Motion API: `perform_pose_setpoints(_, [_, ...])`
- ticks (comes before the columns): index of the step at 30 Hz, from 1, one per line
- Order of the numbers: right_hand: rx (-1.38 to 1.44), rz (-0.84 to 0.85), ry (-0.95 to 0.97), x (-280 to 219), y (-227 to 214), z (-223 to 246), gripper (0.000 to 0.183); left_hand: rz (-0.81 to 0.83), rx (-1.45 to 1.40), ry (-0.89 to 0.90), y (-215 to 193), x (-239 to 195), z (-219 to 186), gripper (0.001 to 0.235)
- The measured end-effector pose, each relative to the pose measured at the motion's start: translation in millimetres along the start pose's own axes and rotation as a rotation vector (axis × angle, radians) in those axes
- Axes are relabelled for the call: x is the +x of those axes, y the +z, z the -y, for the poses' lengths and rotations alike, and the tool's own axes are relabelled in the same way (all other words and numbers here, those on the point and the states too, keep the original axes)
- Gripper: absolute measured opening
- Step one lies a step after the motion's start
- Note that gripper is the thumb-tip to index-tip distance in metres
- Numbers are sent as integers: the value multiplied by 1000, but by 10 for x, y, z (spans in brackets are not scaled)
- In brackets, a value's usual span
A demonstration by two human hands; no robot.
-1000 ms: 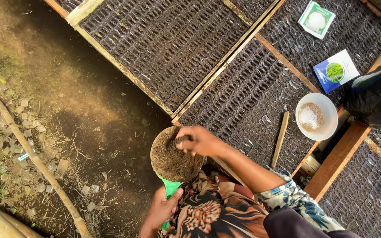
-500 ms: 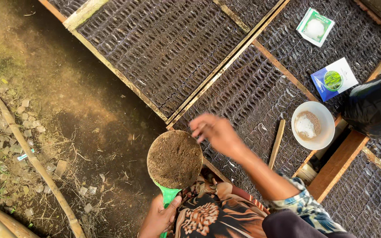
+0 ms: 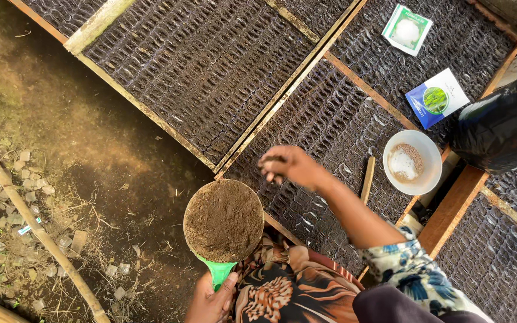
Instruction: The person scoops soil from a green scoop and spreads it over a seedbed. They then use a small stick to make holes in the soil and place seeds from a white bowl into the holes.
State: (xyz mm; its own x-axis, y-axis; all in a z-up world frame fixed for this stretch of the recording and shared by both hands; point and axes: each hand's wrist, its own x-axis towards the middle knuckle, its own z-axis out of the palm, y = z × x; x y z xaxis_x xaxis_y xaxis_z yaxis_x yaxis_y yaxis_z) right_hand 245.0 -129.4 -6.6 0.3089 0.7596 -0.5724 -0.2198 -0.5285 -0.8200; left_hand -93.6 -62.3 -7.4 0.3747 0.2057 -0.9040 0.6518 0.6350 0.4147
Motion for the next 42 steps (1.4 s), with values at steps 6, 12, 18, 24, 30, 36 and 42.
perform_pose_setpoints(6, [534,-502,42,587,-1475,-216,24,-117,15,-84,12,18,165,24])
perform_pose_setpoints(12, [618,-942,-126,912,-2491,-395,24,-70,97,139,-79,209,517,33])
perform_pose_setpoints(18, [177,-302,10,110,-1392,330,15,-92,5,21,27,93,349,27])
perform_pose_setpoints(24, [-269,373,-294,-291,475,252,42,-38,196,51,-12,106,252,25])
perform_pose_setpoints(30, [-693,408,-264,-318,1057,164,31,33,-22,-80,106,-27,23,22])
perform_pose_setpoints(36, [-352,234,-201,-219,9,290,13,28,-11,-67,156,-123,-95,36])
perform_pose_setpoints(42, [-25,-390,135,507,-1420,-238,11,-65,154,-78,116,-77,18,33])
